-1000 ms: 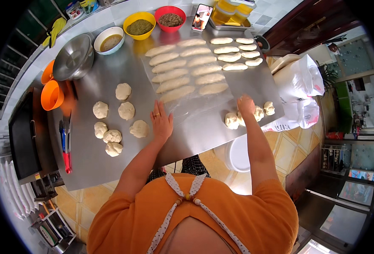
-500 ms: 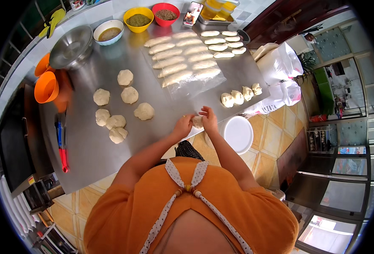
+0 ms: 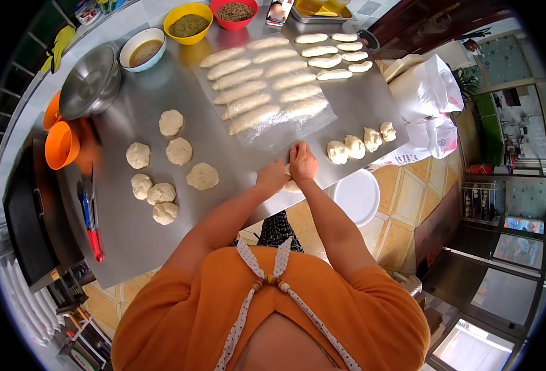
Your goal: The person shapes small balls of dough into long, cylindrical rolls on a stainless steel countertop. They place the finished rolls onto a sheet of plastic wrap and occasionally use a dough scraper to move items.
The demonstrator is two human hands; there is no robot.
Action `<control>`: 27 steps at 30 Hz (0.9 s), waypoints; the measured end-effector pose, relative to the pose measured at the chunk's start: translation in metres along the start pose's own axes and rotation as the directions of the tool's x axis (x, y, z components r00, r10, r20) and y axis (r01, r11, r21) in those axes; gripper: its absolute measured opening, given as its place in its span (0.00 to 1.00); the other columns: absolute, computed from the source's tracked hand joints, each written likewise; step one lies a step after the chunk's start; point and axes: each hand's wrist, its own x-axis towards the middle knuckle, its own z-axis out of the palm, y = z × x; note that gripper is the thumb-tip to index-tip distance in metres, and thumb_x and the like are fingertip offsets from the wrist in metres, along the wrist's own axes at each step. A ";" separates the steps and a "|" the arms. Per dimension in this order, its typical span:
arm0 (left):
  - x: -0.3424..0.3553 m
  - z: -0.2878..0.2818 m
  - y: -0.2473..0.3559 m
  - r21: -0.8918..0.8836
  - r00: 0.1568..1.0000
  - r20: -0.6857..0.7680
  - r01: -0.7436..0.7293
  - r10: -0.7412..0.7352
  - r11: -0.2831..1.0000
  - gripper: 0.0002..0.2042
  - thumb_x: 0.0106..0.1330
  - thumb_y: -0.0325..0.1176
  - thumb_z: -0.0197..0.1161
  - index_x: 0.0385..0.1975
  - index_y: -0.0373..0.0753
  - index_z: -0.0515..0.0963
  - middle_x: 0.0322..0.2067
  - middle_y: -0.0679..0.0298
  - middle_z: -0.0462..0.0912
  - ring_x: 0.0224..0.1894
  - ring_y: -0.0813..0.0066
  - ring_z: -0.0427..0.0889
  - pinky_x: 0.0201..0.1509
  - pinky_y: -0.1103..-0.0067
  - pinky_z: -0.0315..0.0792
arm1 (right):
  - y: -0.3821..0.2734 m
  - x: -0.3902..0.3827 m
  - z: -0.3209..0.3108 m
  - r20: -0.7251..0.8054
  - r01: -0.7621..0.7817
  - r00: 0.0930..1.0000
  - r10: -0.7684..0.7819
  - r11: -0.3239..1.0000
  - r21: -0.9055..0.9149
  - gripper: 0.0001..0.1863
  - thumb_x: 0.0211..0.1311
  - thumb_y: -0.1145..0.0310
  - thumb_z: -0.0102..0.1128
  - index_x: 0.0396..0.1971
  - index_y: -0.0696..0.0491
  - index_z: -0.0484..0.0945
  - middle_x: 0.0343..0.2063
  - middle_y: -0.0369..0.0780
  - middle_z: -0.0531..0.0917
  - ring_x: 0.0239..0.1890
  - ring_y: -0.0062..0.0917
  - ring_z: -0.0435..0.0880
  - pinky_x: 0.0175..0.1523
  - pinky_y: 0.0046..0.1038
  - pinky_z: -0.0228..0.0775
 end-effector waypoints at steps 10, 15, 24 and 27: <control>-0.006 0.010 -0.045 0.151 0.956 -0.031 -0.284 0.292 0.947 0.26 0.52 0.38 0.73 0.45 0.31 0.70 0.35 0.44 0.83 0.35 0.47 0.84 0.42 0.62 0.77 | -0.005 -0.038 0.004 0.034 0.159 0.987 -0.159 0.987 0.024 0.06 0.60 0.66 0.55 0.34 0.50 0.73 0.28 0.41 0.81 0.30 0.42 0.82 0.36 0.44 0.75; 0.021 -0.025 -0.015 0.136 0.972 0.090 -0.230 0.219 0.964 0.19 0.54 0.43 0.71 0.37 0.35 0.78 0.31 0.48 0.84 0.37 0.47 0.83 0.44 0.63 0.76 | -0.002 -0.001 0.014 -0.103 0.215 0.973 -0.205 0.972 0.092 0.07 0.61 0.64 0.55 0.36 0.50 0.74 0.30 0.41 0.83 0.34 0.42 0.83 0.38 0.44 0.74; -0.026 0.020 -0.042 -0.356 0.931 0.365 0.149 -0.009 0.923 0.21 0.62 0.45 0.66 0.31 0.27 0.75 0.24 0.53 0.84 0.26 0.67 0.87 0.26 0.74 0.78 | -0.012 -0.074 -0.013 -0.008 -0.062 0.998 0.062 0.996 -0.068 0.09 0.62 0.60 0.57 0.27 0.49 0.75 0.18 0.41 0.82 0.22 0.42 0.83 0.29 0.43 0.75; -0.026 0.002 -0.021 0.015 0.993 0.117 -0.001 0.000 1.000 0.20 0.55 0.43 0.72 0.35 0.32 0.75 0.32 0.54 0.84 0.36 0.61 0.86 0.37 0.68 0.78 | 0.004 -0.047 0.004 -0.133 0.062 0.988 -0.082 0.988 -0.143 0.10 0.62 0.63 0.56 0.24 0.49 0.71 0.15 0.41 0.80 0.18 0.40 0.81 0.23 0.43 0.73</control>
